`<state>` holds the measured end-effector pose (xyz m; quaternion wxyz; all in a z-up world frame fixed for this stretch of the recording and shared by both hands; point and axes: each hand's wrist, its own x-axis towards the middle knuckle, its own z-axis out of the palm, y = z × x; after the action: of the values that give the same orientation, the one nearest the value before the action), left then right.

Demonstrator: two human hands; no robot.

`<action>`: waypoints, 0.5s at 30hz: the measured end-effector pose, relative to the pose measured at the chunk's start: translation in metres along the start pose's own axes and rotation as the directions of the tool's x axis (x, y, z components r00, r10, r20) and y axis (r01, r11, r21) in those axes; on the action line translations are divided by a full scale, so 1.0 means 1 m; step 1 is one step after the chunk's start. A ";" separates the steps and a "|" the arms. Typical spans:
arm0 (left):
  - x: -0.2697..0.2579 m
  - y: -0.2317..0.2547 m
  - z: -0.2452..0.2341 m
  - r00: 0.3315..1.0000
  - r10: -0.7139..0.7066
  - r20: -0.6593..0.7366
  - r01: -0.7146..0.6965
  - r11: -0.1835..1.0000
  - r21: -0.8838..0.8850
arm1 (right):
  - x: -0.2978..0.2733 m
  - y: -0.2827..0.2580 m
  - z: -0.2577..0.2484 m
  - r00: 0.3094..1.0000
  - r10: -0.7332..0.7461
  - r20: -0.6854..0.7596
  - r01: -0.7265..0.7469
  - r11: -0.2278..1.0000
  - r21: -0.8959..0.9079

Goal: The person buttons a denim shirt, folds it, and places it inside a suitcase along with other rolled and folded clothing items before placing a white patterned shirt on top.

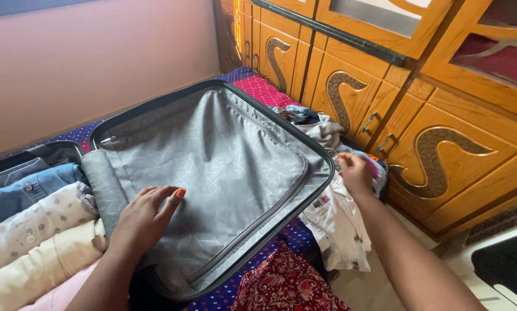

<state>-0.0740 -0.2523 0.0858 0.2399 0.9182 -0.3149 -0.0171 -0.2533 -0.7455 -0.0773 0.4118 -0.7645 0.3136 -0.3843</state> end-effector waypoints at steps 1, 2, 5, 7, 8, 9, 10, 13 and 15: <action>0.000 0.002 -0.002 1.000 0.006 -0.008 -0.006 1.000 -0.017 | 0.003 0.028 0.009 0.991 0.047 0.124 -0.055 0.996 0.065; 0.000 0.003 -0.003 1.000 0.011 -0.016 -0.012 0.999 -0.033 | 0.002 0.052 0.017 0.971 0.178 0.161 -0.178 0.984 -0.013; -0.002 0.006 -0.005 1.000 0.014 -0.024 -0.015 0.998 -0.065 | -0.008 0.090 0.046 0.850 0.474 0.228 -0.449 0.880 -0.157; -0.003 0.007 -0.006 1.000 0.005 -0.022 -0.006 0.997 -0.081 | -0.014 0.094 0.061 0.784 0.552 0.284 -0.544 0.831 -0.114; -0.003 0.007 -0.006 1.000 -0.003 -0.019 0.001 0.996 -0.092 | -0.017 0.094 0.067 0.832 0.482 0.275 -0.433 0.873 -0.223; -0.003 0.007 -0.007 1.000 -0.008 -0.017 0.007 0.995 -0.102 | -0.020 0.093 0.071 0.872 0.406 0.273 -0.312 0.891 -0.329; -0.003 0.007 -0.007 1.000 -0.009 -0.017 0.007 0.995 -0.100 | -0.022 0.091 0.076 0.903 0.326 0.281 -0.186 0.884 -0.429; -0.003 0.008 -0.007 1.000 -0.004 -0.025 0.002 0.995 -0.096 | -0.025 0.079 0.081 0.870 0.403 0.285 -0.271 0.873 -0.405; -0.004 0.009 -0.007 1.000 0.002 -0.027 -0.004 0.995 -0.098 | -0.023 0.082 0.081 0.916 0.332 0.226 -0.204 0.869 -0.451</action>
<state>-0.0807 -0.2529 0.0957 0.2888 0.9050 -0.3118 -0.0197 -0.2098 -0.7335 -0.1861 0.3307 -0.8318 0.4272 -0.1275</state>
